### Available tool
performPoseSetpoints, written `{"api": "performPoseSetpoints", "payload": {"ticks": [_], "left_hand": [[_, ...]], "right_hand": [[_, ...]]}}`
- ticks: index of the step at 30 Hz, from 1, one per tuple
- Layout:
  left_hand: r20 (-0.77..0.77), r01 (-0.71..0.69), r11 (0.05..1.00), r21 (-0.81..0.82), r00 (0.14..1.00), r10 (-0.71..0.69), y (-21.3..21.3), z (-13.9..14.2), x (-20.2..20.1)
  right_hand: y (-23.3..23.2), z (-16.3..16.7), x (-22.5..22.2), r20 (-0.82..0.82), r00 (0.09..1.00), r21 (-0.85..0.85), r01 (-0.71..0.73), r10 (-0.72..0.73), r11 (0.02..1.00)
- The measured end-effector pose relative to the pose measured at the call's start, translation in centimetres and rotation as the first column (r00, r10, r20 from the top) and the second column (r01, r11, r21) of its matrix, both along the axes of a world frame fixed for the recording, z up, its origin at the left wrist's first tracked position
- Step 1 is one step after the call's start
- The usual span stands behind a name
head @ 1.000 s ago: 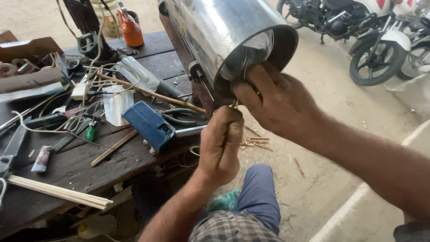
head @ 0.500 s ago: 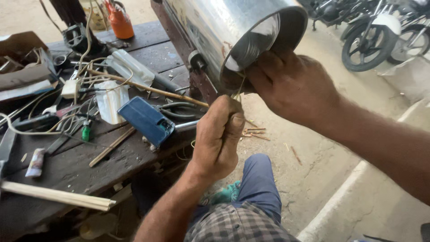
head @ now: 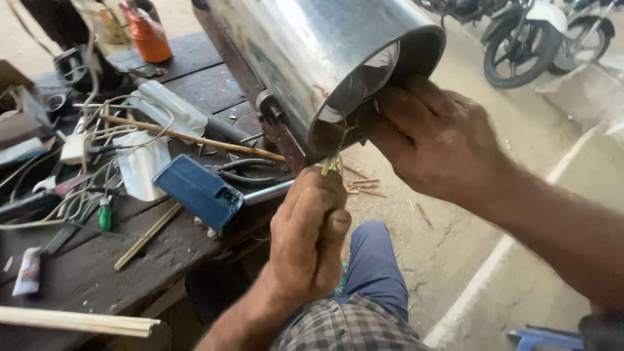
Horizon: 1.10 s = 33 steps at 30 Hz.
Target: The person sits on the ground in front of a metal drum holding a coil of wire and ties the coil with a thin yellow strip, threading and tightening the strip around the wire bundle by hand. They use scissors to trim the strip and continue securing ties around the coil inside the drum.
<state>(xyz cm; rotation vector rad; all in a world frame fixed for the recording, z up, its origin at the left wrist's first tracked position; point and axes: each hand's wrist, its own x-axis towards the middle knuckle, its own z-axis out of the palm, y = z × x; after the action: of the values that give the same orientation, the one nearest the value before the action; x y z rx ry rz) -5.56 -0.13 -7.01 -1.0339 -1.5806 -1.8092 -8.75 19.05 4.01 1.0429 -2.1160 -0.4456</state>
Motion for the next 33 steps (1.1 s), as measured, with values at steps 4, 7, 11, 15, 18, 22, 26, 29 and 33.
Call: {"api": "performPoseSetpoints", "payload": {"ticks": [4, 7, 11, 15, 18, 22, 26, 29, 33], "left_hand": [[-0.027, -0.018, 1.0, -0.001, 0.999, 0.018, 1.1, -0.4, 0.3], [-0.05, -0.063, 0.998, -0.012, 0.997, 0.063, 2.4, -0.9, 0.5], [-0.059, -0.102, 0.995, 0.022, 0.993, 0.103, 3.9, -2.6, 0.6], [-0.129, -0.147, 0.989, 0.009, 0.981, 0.147, 5.2, -5.5, 0.5], [-0.136, -0.14, 0.989, 0.04, 0.98, 0.144, 6.4, -7.4, 0.0], [-0.162, -0.14, 0.985, 0.097, 0.975, 0.154, 7.5, -8.2, -0.8], [-0.131, -0.11, 0.992, 0.067, 0.984, 0.118, 7.7, -8.8, -1.2], [-0.076, -0.19, 0.981, -0.045, 0.98, 0.186, 5.7, -9.6, -0.1], [-0.045, -0.514, 0.846, -0.142, 0.857, 0.514, 3.7, -9.6, 2.5]], "right_hand": [[-0.1, -0.3, -0.3, -0.04, 0.999, -0.081, 0.009, -0.012, 0.997], [-0.1, -0.2, -0.2, -0.066, 0.996, -0.107, 0.045, -0.053, 0.993], [0.4, -1.2, -0.6, -0.13, 0.988, -0.089, 0.077, -0.088, 0.993], [0.3, -3.2, -1.4, -0.087, 0.992, -0.188, 0.072, -0.09, 0.98], [-0.1, -4.4, -1.8, -0.09, 0.986, -0.237, 0.117, -0.142, 0.965], [0.2, -5.3, -2.0, -0.102, 0.992, -0.261, 0.043, -0.072, 0.964], [2.8, -6.4, -0.8, 0.009, 1.0, -0.393, -0.019, 0.025, 0.919], [4.8, -7.2, 0.3, 0.17, 0.974, -0.619, -0.01, 0.147, 0.785], [6.6, -8.7, 1.8, 0.165, 0.9, -0.925, 0.0, 0.403, 0.38]]}}
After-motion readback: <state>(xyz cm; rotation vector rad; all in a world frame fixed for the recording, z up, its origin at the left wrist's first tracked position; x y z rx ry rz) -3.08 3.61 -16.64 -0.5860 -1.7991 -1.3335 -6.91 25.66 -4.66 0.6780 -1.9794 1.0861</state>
